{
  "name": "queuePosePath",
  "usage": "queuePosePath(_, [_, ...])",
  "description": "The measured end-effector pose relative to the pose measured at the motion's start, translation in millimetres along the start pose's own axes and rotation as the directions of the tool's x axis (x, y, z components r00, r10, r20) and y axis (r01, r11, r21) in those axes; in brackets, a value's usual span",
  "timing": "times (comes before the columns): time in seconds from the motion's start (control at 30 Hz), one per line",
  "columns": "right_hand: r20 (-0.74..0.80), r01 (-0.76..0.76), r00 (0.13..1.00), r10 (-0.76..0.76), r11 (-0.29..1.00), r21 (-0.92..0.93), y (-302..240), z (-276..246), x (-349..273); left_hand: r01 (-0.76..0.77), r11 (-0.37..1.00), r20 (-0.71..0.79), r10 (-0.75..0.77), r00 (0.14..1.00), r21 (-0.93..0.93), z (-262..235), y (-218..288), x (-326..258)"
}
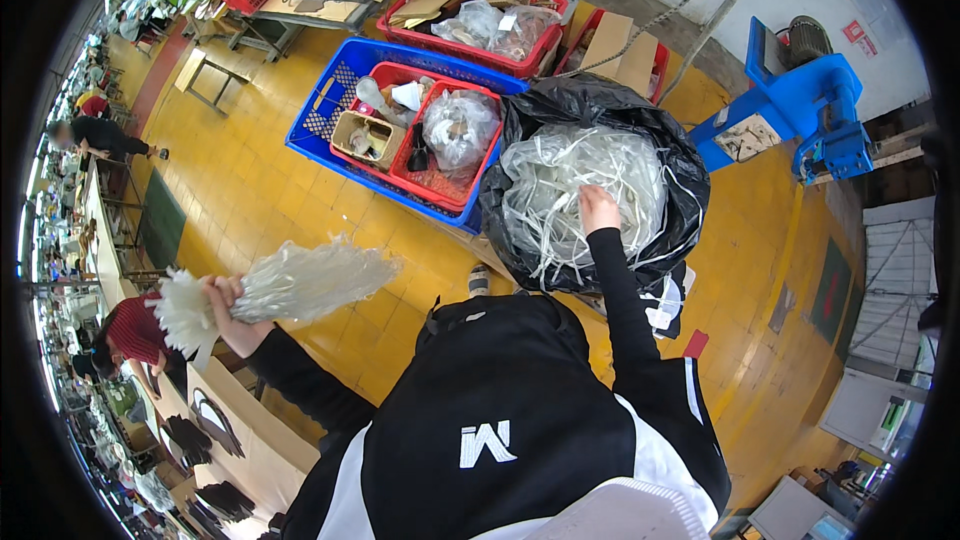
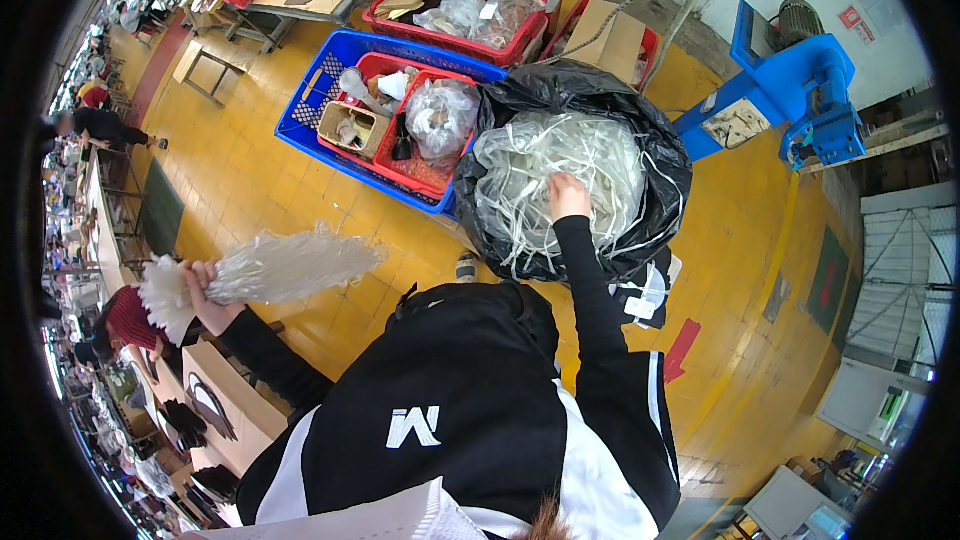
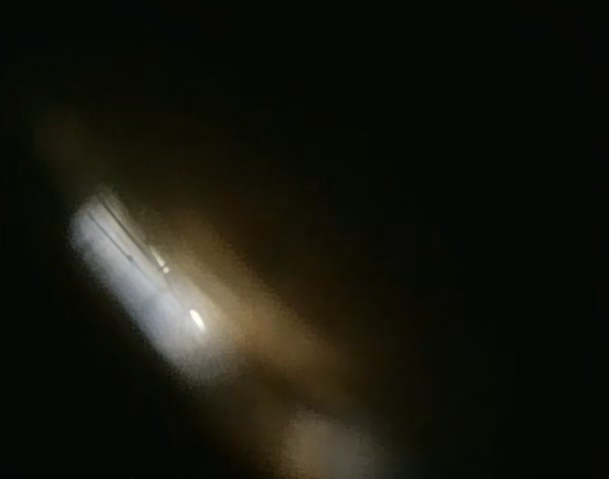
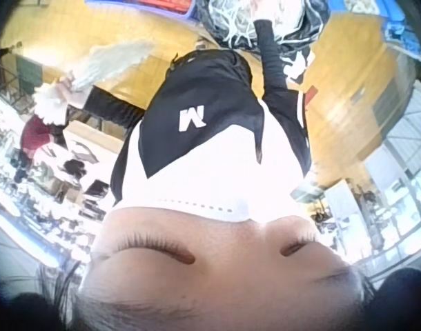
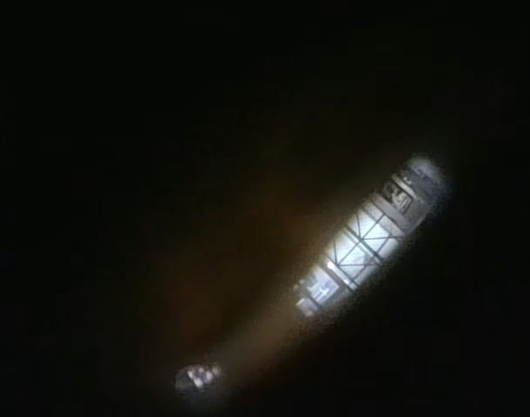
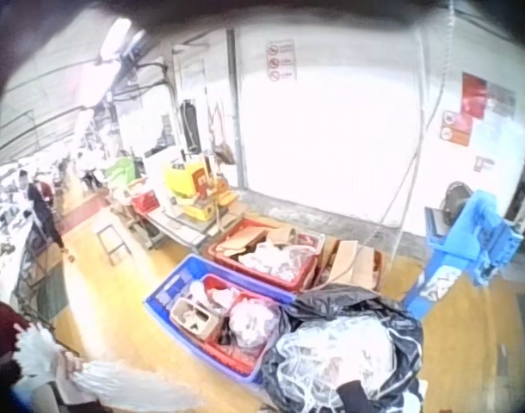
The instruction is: The person repeatedly picks up bundles of white plastic cable ties from a black bag, separates them by hand, and places them into a red basket. The person continues this repetitive sorting action throughout the clip.
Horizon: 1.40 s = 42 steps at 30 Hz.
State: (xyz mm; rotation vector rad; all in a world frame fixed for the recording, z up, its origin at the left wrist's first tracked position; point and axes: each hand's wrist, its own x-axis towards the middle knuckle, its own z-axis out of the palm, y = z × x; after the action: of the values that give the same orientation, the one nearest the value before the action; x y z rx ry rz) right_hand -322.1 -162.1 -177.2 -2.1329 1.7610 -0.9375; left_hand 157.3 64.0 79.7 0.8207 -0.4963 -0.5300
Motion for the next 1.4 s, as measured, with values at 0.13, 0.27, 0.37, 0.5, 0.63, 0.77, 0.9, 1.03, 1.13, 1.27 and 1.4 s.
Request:
queuePosePath(0.13, [0.033, -0.120, 0.993, 0.115, 0.961, 0.248, -28, -49, 23, 0.161, 0.986, 0.026, -0.162, 0.986, 0.042, 26, -22, -11])
queuePosePath(0.27, [-0.026, -0.107, 0.994, 0.108, 0.994, 0.030, -38, -93, 34, 0.213, 0.975, 0.068, -0.217, 0.974, 0.065, 41, -35, -17])
queuePosePath(0.37, [0.025, -0.324, 0.945, 0.328, 0.918, 0.228, -50, -123, 36, 0.175, 0.962, 0.080, -0.195, 0.978, 0.212, 55, -54, -26])
queuePosePath(0.5, [0.417, -0.538, 0.839, 0.349, 0.419, 0.732, -89, -158, 31, 0.505, 0.848, 0.231, -0.530, 0.816, 0.163, 72, -89, -55])
queuePosePath(0.63, [0.231, -0.234, 0.968, 0.102, 0.708, 0.666, -183, -149, 15, 0.754, 0.579, 0.452, -0.787, 0.419, 0.310, 108, -132, -101])
queuePosePath(0.77, [0.479, 0.094, 0.839, -0.258, 0.936, 0.340, -240, -124, -20, 0.797, 0.526, 0.395, -0.828, 0.399, 0.296, 142, -135, -110])
queuePosePath(0.9, [0.489, 0.145, 0.809, -0.326, 0.917, 0.372, -241, -114, -35, 0.752, 0.645, 0.398, -0.730, 0.555, 0.135, 103, -140, -85])
queuePosePath(1.03, [0.533, 0.100, 0.799, -0.280, 0.935, 0.341, -217, -114, -43, 0.600, 0.785, 0.355, -0.611, 0.707, 0.155, 108, -116, -63])
queuePosePath(1.13, [0.649, 0.167, 0.725, -0.231, 0.973, 0.160, -195, -110, -52, 0.527, 0.843, 0.234, -0.538, 0.810, 0.110, 96, -101, -45])
queuePosePath(1.27, [0.759, 0.136, 0.636, -0.137, 0.989, 0.065, -175, -106, -61, 0.390, 0.912, 0.169, -0.408, 0.897, 0.131, 83, -85, -29])
queuePosePath(1.4, [0.843, 0.091, 0.537, -0.032, 0.996, -0.020, -160, -103, -63, 0.327, 0.936, 0.142, -0.344, 0.928, 0.127, 76, -76, -22])
